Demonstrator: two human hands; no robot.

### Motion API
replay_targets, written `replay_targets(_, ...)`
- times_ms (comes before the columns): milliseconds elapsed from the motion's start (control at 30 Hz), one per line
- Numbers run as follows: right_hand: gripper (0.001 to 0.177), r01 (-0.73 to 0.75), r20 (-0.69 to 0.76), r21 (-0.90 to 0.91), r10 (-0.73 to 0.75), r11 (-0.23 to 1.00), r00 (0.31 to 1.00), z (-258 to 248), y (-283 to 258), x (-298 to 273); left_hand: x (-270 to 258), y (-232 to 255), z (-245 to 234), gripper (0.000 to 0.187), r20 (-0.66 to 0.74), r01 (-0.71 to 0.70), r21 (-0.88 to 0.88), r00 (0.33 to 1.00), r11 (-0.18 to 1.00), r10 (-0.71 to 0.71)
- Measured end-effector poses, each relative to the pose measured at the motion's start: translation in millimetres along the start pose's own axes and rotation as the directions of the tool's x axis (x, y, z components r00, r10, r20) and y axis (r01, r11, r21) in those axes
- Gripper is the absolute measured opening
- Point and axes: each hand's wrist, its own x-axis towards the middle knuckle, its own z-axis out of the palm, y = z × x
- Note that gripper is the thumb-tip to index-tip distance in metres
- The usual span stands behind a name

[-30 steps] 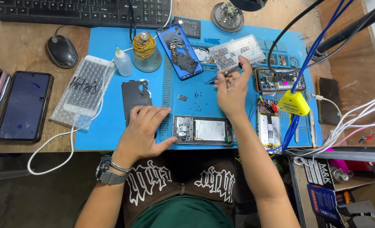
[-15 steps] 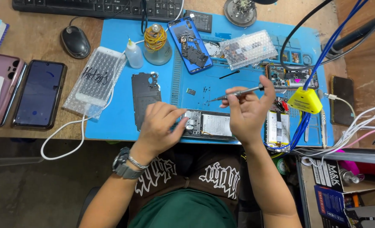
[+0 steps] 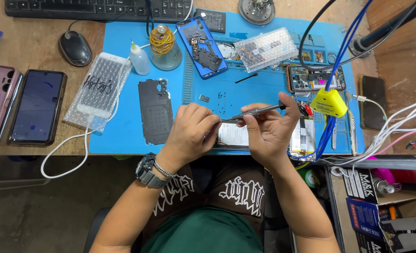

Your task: The person uses a screwdriver to remove screws from the internal frame of a disassembled smartphone. They then use their fingers to carefully lift and detach small ribbon cable connectors from the motherboard.

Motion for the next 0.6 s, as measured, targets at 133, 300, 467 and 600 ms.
replay_targets(133,0.073,0.084,0.026,-0.03,-0.083,0.996,0.996,-11,3,0,13,8,-4,0.005,0.03,-0.007,-0.03,1.0,1.0,0.008)
replay_targets(300,0.077,0.169,0.063,-0.062,-0.165,0.984,0.984,-27,12,-2,23,2,11,0.007,0.125,-0.003,-0.168,0.992,0.986,0.025)
replay_targets(467,0.072,0.114,0.058,-0.132,-0.107,0.985,0.993,-53,13,-5,44,2,31,0.006,0.256,-0.023,-0.31,0.961,0.951,0.107)
replay_targets(600,0.07,0.034,0.027,-0.19,-0.03,0.981,0.999,-73,14,-13,72,-4,26,0.023,0.536,0.032,-0.345,0.827,0.938,0.169)
